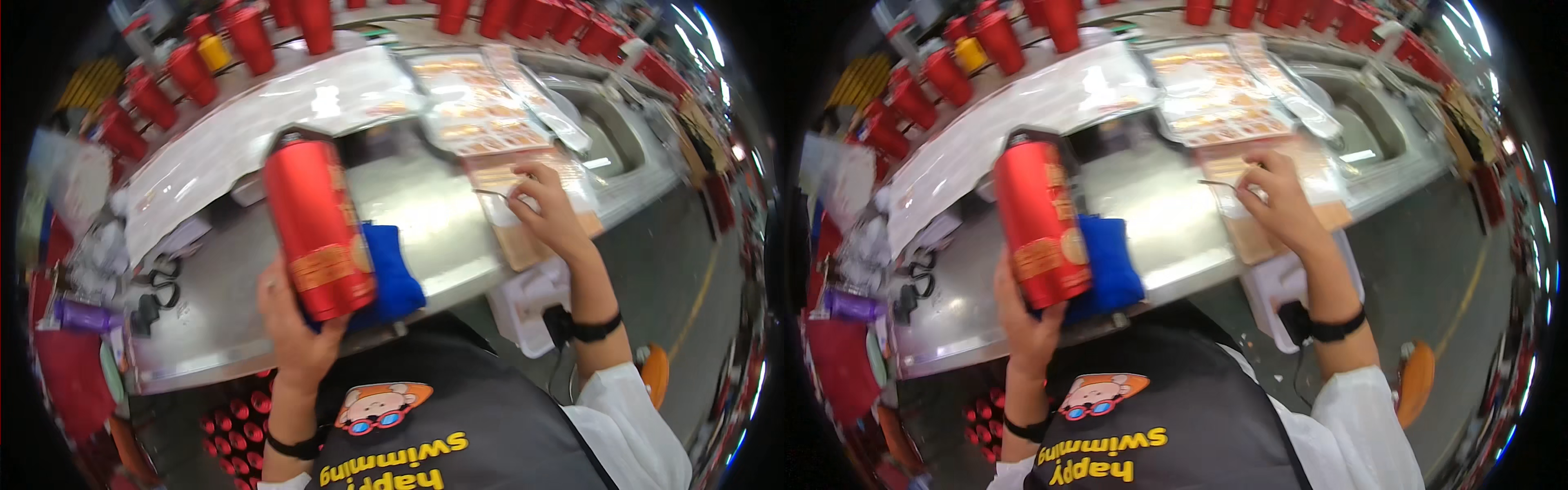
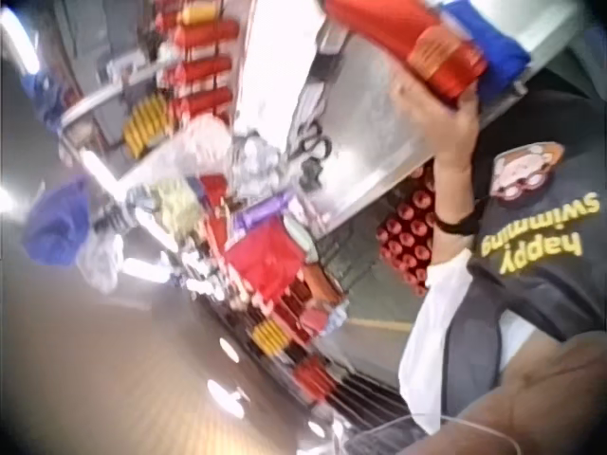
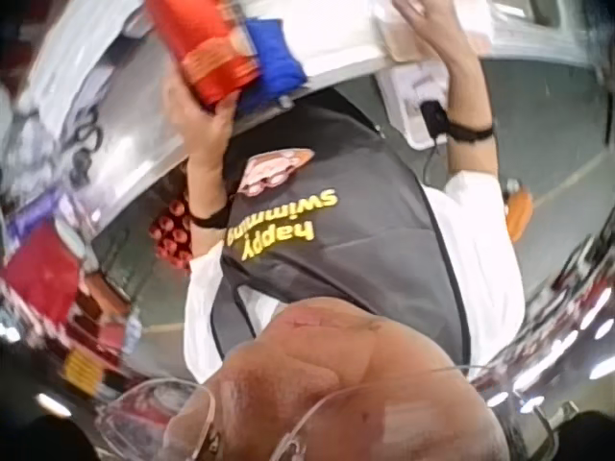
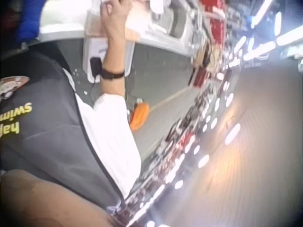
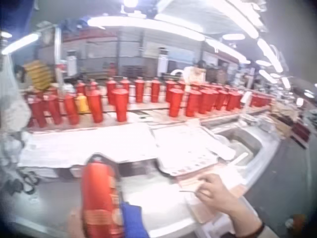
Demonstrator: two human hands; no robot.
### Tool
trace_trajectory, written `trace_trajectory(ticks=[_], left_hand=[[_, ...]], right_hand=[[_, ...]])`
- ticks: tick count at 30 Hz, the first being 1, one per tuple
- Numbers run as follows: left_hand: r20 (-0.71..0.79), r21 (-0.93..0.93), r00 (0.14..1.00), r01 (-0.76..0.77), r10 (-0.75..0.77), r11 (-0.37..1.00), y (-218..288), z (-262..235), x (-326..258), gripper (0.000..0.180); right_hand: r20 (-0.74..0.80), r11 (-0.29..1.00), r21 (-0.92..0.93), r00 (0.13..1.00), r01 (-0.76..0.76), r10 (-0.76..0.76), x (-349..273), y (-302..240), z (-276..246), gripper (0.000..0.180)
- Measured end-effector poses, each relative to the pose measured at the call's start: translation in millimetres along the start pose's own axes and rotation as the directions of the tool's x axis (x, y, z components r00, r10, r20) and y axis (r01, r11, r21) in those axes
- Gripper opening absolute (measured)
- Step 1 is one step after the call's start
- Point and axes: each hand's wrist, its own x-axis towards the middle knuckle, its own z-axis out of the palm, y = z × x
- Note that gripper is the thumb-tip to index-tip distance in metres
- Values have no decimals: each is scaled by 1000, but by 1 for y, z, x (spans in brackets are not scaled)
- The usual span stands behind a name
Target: Applying adhesive labels and cleaning a red metal bottle at an industrial workstation.
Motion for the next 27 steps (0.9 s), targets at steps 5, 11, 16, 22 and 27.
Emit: trace_trajectory(ticks=[5,11,16,22,27], left_hand=[[-10,238,994,-100,105,966,4,-9,5,96],[-3,-17,989,-148,148,989,17,-21,5,83],[5,-180,982,-186,190,966,27,-30,9,35],[-93,-154,995,-56,42,986,21,-21,-2,18],[-148,-307,983,-153,112,939,30,-28,9,20]], right_hand=[[193,948,312,972,66,-132,13,-89,-10,13],[235,840,459,872,290,-429,26,-169,-5,16],[222,842,442,871,310,-437,31,-179,15,15],[192,872,429,919,237,-344,27,-177,30,15],[173,864,420,910,278,-377,30,-182,28,16]])
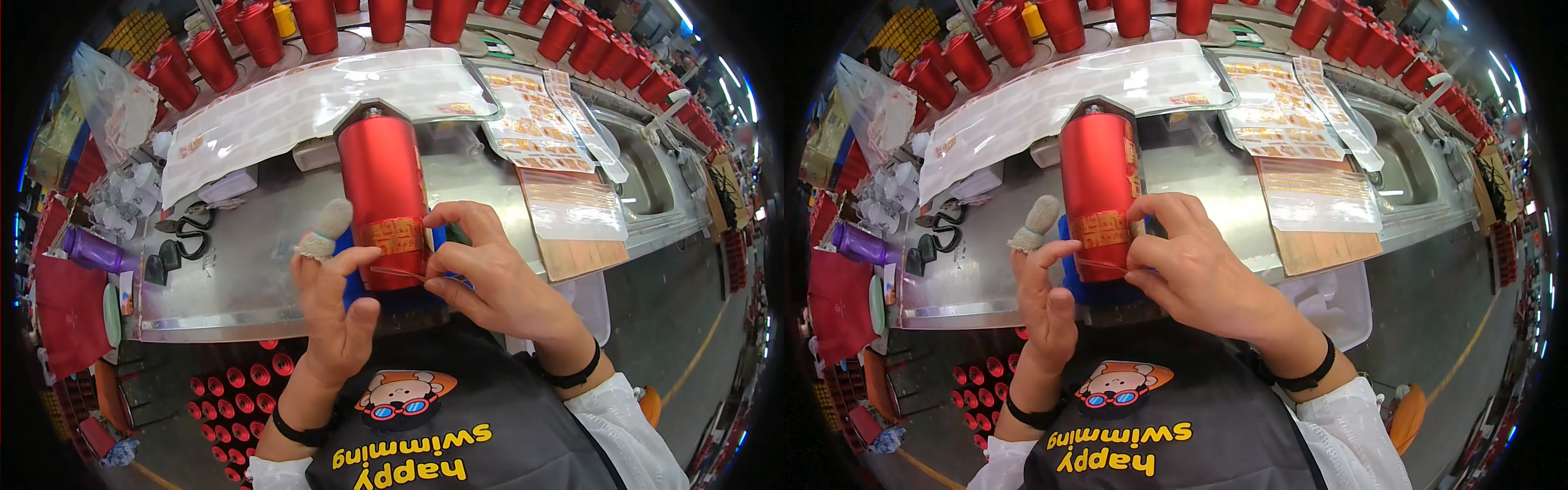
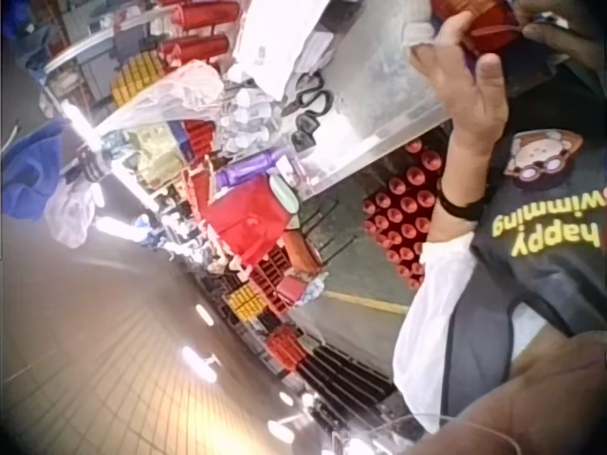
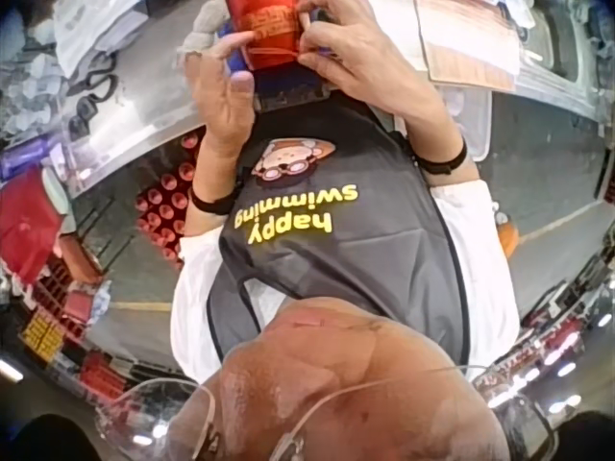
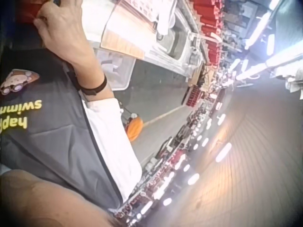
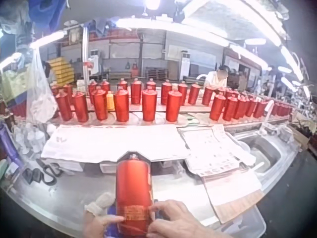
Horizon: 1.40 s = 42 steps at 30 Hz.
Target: Applying adhesive labels and cleaning a red metal bottle at an industrial workstation.
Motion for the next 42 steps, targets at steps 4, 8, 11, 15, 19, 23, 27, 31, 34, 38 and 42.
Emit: trace_trajectory(ticks=[4,8,11,15,19,23,27,31,34,38,42], left_hand=[[51,257,999,-30,18,966,-1,7,-3,15],[61,257,998,-22,6,966,-1,3,-6,15],[65,214,998,1,-15,977,1,2,-6,16],[55,241,998,19,-33,970,0,3,-8,17],[11,209,988,149,-155,966,-1,5,-13,15],[1,235,992,124,-128,964,-6,4,-15,18],[-30,-145,933,352,-359,925,-15,10,-22,24],[-31,-111,940,335,-340,936,-19,15,-24,34],[-21,-114,942,331,-336,937,-19,15,-23,38],[-15,-112,946,321,-324,941,-18,14,-22,39],[-10,-134,943,328,-333,935,-18,15,-22,40]], right_hand=[[8,1000,-12,1000,19,-19,1,0,-1,17],[-2,999,37,1000,-4,4,-2,-2,-2,17],[-11,999,52,1000,-12,13,-3,-1,-1,17],[-29,998,47,999,-36,37,-6,3,3,17],[-26,998,21,998,-53,54,-10,10,8,16],[-11,996,38,997,-77,77,-11,13,10,15],[3,996,36,997,-76,76,-11,14,9,14],[3,995,47,996,-87,87,-12,14,6,14],[5,992,80,995,-99,99,-13,14,6,14],[19,993,61,995,-101,100,-13,15,4,13],[24,992,69,994,-106,105,-14,16,3,14]])
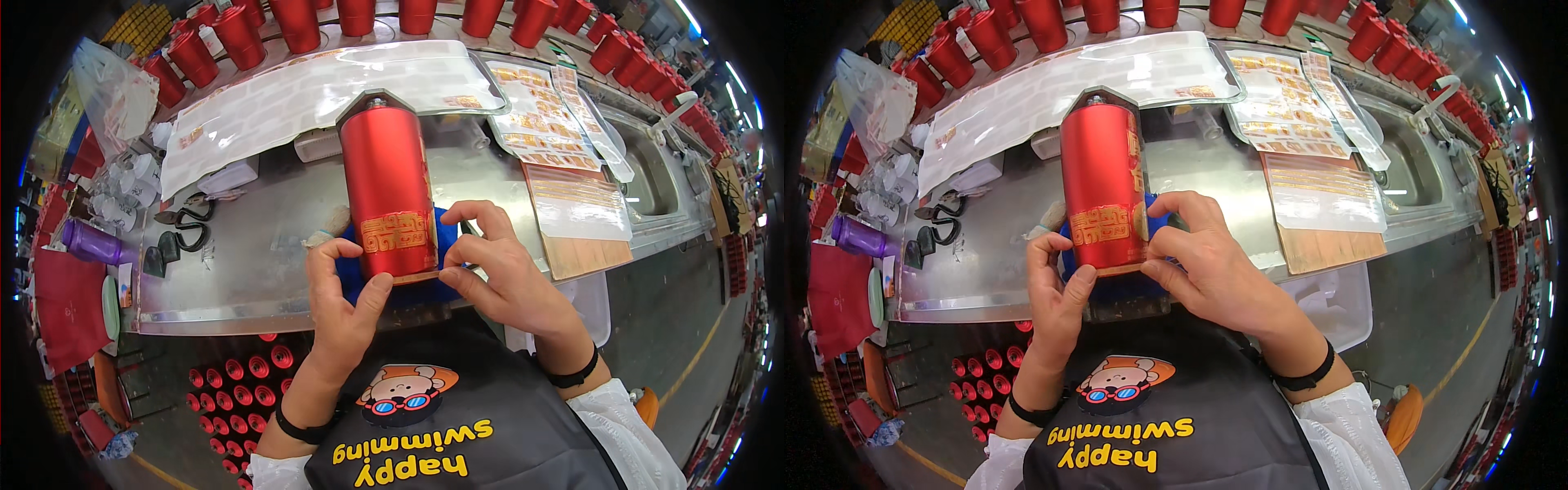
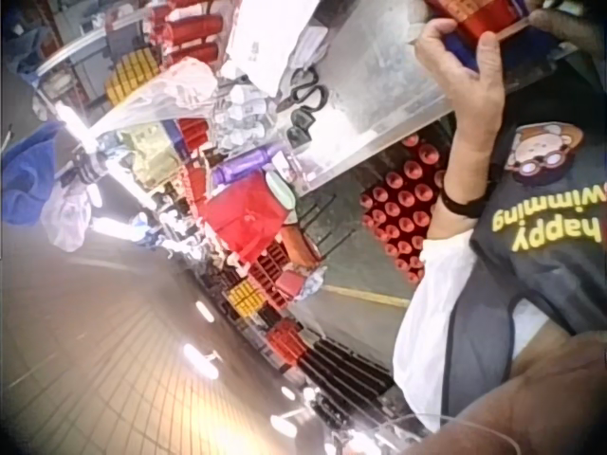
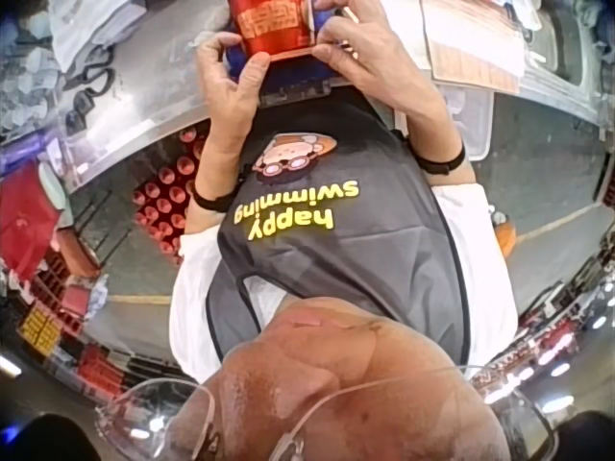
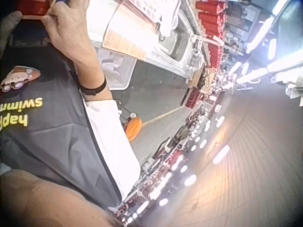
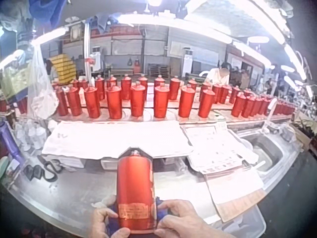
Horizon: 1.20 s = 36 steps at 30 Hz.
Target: Applying adhesive labels and cleaning a red metal bottle at an industrial workstation.
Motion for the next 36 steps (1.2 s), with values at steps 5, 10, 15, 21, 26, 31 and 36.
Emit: trace_trajectory(ticks=[5,10,15,21,26,31,36], left_hand=[[-3,-50,1000,17,-17,999,-3,0,-1,39],[-10,-116,999,31,-33,993,-5,1,-3,39],[-62,-141,998,11,-20,990,1,1,-3,34],[39,344,841,-518,540,783,9,-12,-4,26],[143,394,766,-625,627,673,7,-13,-3,29],[281,400,723,-686,631,608,13,-16,3,26],[376,335,632,-775,678,536,12,-17,7,30]], right_hand=[[10,1000,0,1000,-13,13,-1,0,-1,14],[19,1000,4,1000,-17,17,-2,1,0,14],[16,1000,-1,1000,-16,16,-1,3,0,14],[17,999,50,1000,-18,17,0,5,1,13],[88,987,148,994,-69,57,-3,9,-5,13],[130,968,229,989,-105,76,-4,18,-8,17],[122,957,278,992,-76,43,-4,24,-6,20]])
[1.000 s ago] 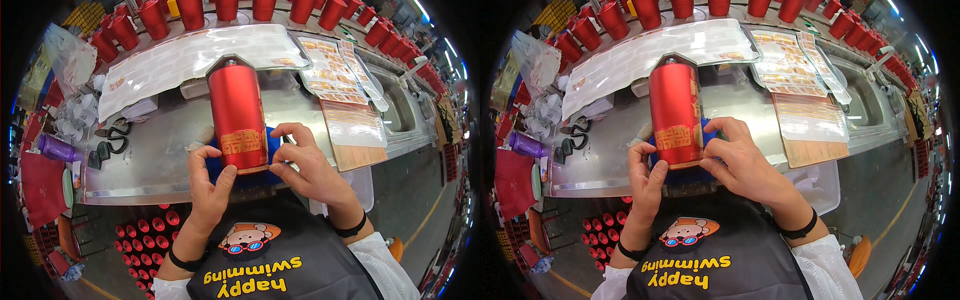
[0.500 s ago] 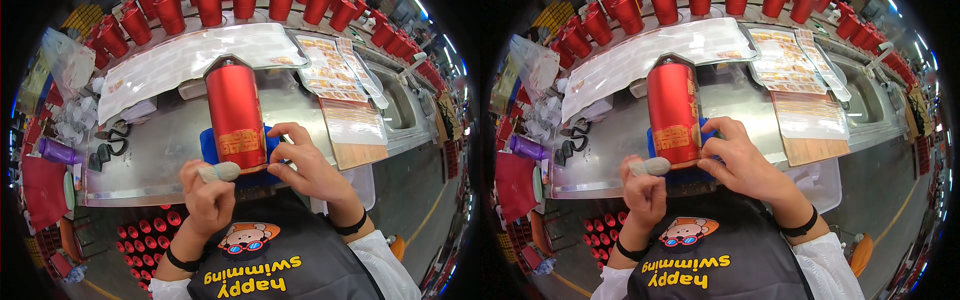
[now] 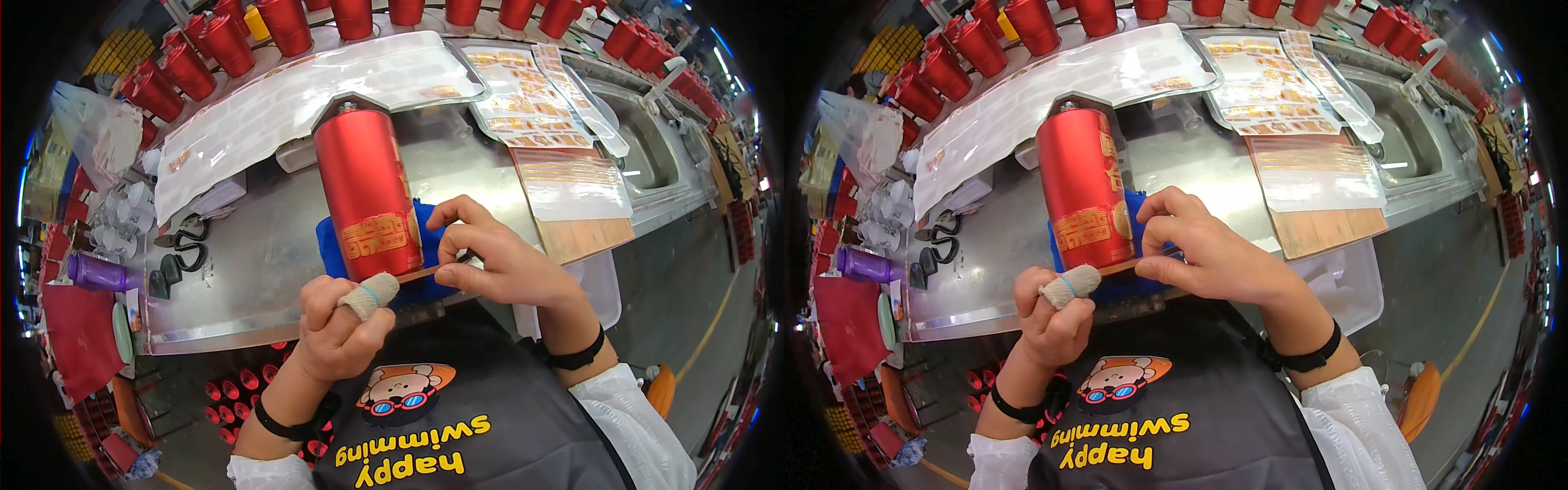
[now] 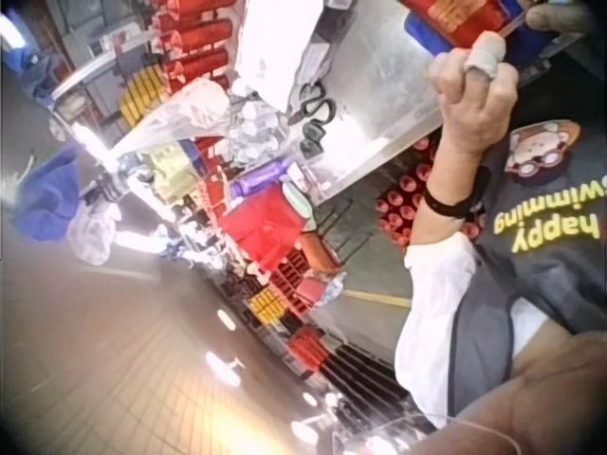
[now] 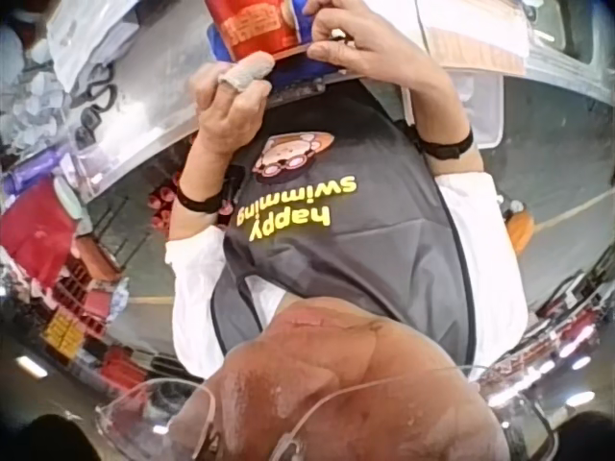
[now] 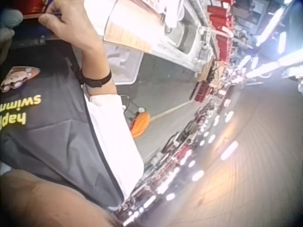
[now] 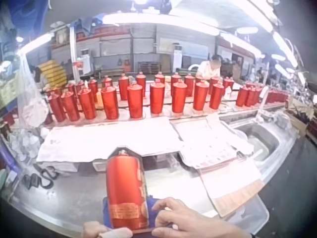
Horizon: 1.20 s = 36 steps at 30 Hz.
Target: Applying adhesive labels and cleaning a red metal bottle at an industrial workstation.
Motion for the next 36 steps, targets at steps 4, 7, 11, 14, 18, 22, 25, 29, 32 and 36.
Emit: trace_trajectory(ticks=[4,7,11,14,18,22,25,29,32,36], left_hand=[[56,40,997,-64,62,997,-3,0,10,28],[94,34,990,-113,109,993,-4,1,15,27],[107,83,988,-124,115,989,-4,2,16,27],[124,111,985,-131,117,985,-3,3,19,27],[168,181,975,-179,149,967,-2,7,22,27],[163,119,977,-158,138,980,-8,9,16,28],[22,92,998,-66,64,994,-12,13,3,23],[39,95,996,-83,79,992,-4,12,12,27],[112,75,990,-92,83,993,-3,11,14,31],[16,3,1000,8,-8,1000,-5,11,1,32]], right_hand=[[-23,1000,-23,1000,13,-14,0,4,0,20],[-36,1000,-22,999,13,-14,-1,5,0,20],[-11,1000,-27,1000,-7,7,-1,6,-1,20],[9,1000,-26,1000,-15,15,-1,9,-1,20],[17,999,-9,999,-41,41,-3,10,-1,21],[0,1000,-5,1000,-31,31,-4,11,-1,21],[5,1000,11,1000,-25,25,-4,12,0,21],[26,1000,14,1000,-18,17,-4,16,-2,19],[24,999,33,999,-35,35,-5,17,-3,20],[37,996,66,998,-62,59,-6,15,-3,22]])
